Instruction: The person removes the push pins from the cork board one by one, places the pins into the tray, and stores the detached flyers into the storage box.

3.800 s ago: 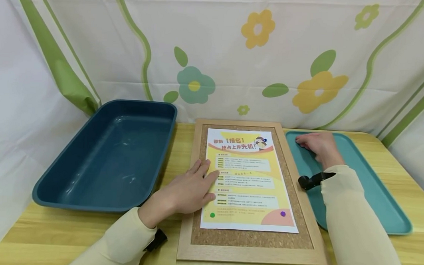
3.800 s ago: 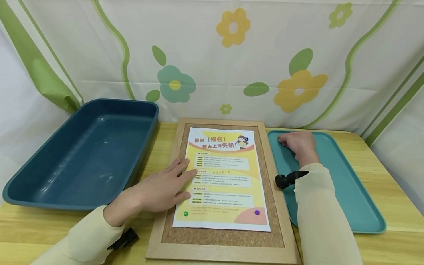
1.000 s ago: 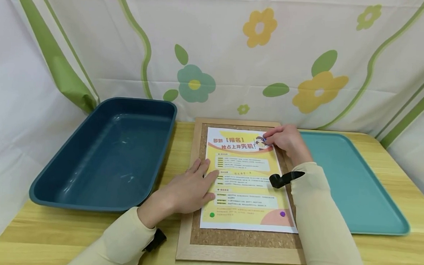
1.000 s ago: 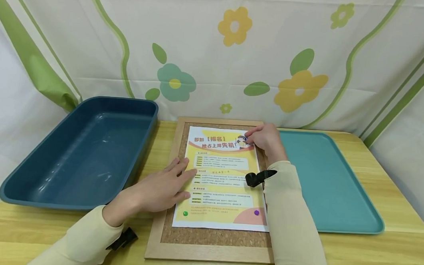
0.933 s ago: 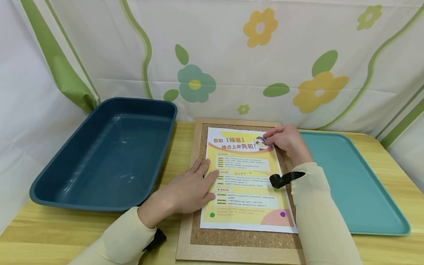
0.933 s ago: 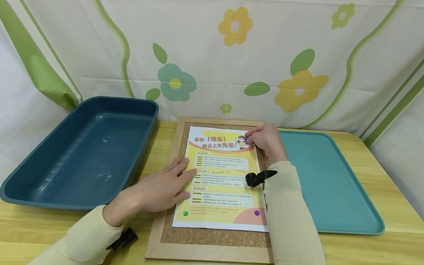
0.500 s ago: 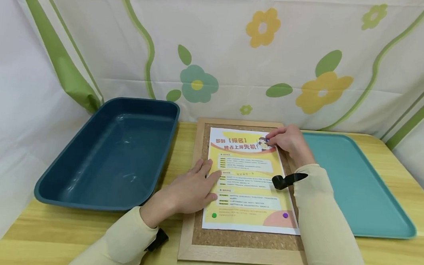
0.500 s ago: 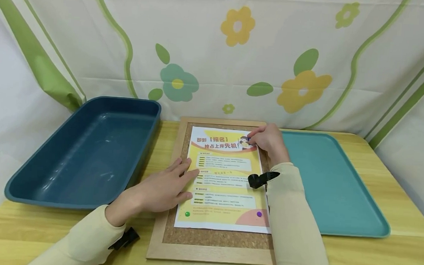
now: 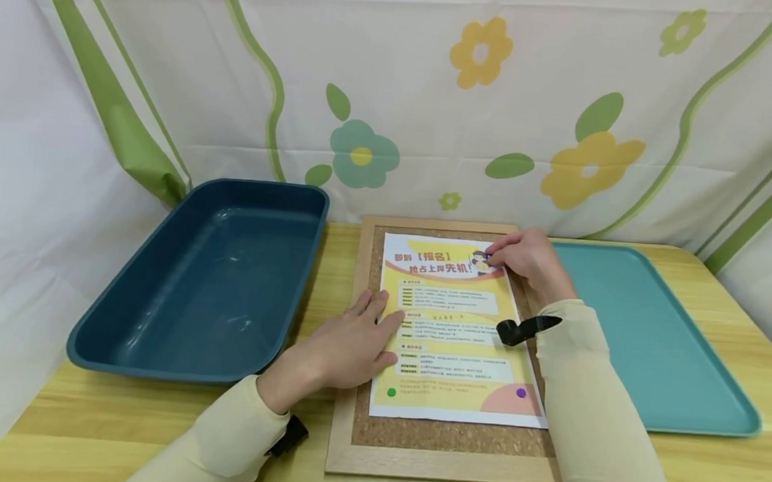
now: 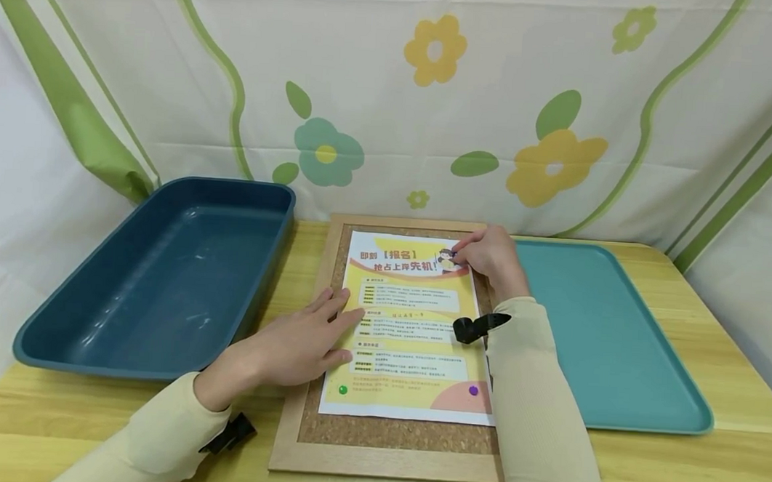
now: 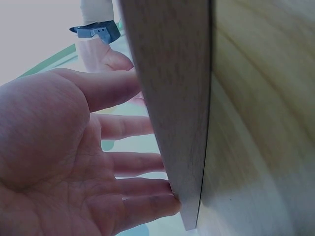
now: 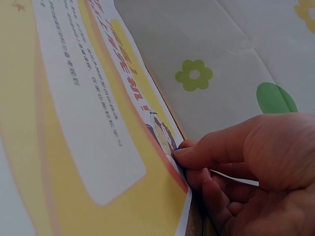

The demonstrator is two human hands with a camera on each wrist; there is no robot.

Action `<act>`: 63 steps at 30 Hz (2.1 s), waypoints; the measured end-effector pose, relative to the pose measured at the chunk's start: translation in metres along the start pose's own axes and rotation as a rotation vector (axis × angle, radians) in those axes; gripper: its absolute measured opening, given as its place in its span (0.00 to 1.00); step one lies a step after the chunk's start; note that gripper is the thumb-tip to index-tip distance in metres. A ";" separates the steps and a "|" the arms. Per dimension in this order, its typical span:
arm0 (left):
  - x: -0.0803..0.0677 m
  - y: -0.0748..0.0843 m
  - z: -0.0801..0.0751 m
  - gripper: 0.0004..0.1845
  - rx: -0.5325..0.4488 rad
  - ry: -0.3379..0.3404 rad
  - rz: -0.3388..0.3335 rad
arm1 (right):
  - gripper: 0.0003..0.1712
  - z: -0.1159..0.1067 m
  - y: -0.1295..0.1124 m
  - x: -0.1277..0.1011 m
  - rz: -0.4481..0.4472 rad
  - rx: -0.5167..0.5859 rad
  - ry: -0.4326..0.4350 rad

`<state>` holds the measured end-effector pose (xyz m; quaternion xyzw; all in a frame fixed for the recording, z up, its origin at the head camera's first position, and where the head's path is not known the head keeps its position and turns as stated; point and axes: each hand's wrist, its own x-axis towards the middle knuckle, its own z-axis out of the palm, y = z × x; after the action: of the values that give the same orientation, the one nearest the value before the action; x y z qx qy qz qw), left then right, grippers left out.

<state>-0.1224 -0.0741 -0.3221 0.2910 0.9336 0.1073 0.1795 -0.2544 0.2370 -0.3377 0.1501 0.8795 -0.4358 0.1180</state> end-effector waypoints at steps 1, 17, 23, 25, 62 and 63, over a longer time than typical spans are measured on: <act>0.000 0.000 0.000 0.34 0.002 -0.002 0.002 | 0.13 0.000 0.000 0.000 -0.003 -0.007 0.004; -0.001 0.000 0.000 0.33 -0.014 0.005 -0.002 | 0.15 -0.001 0.002 0.001 -0.064 -0.033 0.013; -0.001 0.000 0.001 0.33 -0.011 0.007 0.003 | 0.14 -0.001 0.003 0.000 -0.065 -0.034 -0.001; -0.001 0.000 0.000 0.33 -0.008 0.008 0.004 | 0.14 -0.001 0.003 0.000 -0.066 -0.031 0.000; 0.002 0.001 0.000 0.34 -0.011 0.000 -0.006 | 0.11 0.000 0.002 0.001 -0.056 -0.030 0.006; 0.002 0.000 0.000 0.34 -0.011 -0.001 -0.007 | 0.11 0.000 0.002 0.001 -0.055 -0.029 0.005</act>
<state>-0.1237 -0.0727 -0.3226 0.2867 0.9339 0.1117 0.1819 -0.2545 0.2382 -0.3398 0.1252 0.8899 -0.4257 0.1058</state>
